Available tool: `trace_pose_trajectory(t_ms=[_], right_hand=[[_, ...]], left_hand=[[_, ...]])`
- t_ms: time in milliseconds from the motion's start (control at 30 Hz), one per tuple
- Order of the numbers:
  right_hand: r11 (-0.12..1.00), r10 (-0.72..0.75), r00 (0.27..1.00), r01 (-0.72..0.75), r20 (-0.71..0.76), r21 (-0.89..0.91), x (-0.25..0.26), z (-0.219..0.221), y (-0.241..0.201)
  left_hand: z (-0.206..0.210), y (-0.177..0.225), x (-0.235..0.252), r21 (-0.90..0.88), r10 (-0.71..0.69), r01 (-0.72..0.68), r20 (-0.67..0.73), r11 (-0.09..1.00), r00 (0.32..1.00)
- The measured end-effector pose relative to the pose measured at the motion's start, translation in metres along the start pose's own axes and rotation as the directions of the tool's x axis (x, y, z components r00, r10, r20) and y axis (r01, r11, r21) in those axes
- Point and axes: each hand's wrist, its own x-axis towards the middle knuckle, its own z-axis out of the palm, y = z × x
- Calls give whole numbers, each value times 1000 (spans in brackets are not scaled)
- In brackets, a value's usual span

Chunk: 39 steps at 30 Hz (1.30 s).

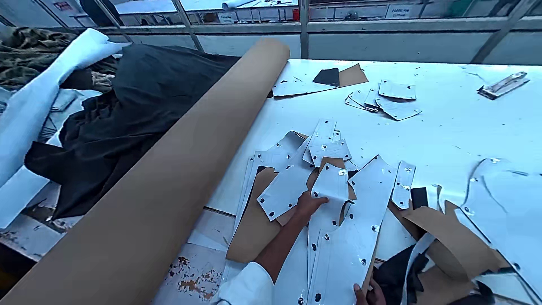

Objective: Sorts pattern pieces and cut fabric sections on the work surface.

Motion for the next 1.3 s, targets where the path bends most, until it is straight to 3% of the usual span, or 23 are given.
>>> trace_pose_trajectory(t_ms=[167,300,433,533,633,800,933,1133,1300], right_hand=[[989,-144,978,147,-150,5,9,-3,-6],[973,-163,962,193,-217,125,2,-15,-21],[971,-28,996,46,-79,235,-2,-34,-19],[988,67,998,-65,-7,141,19,-30,-18],[999,9,999,-8,-44,32,51,-19,-21],[975,-186,982,187,-22,122,40,-37,-71],[918,-384,917,367,104,153,17,-46,-127],[820,-573,787,555,229,143,21,4,-215],[698,-716,632,664,296,268,0,35,-274]], left_hand=[[13,-1,5,105,64,-57,-71,993,995],[12,-7,11,39,35,-33,-55,999,998],[8,-16,16,-37,28,-29,-29,999,999],[10,-16,16,-58,84,-85,-24,995,996],[15,-21,19,29,91,-89,-58,996,994],[11,-16,20,120,61,-55,-48,991,997],[8,-19,16,77,89,-90,7,993,996],[-6,-24,2,-16,124,-123,79,992,989],[-24,-16,-18,-183,134,-105,153,977,979]])
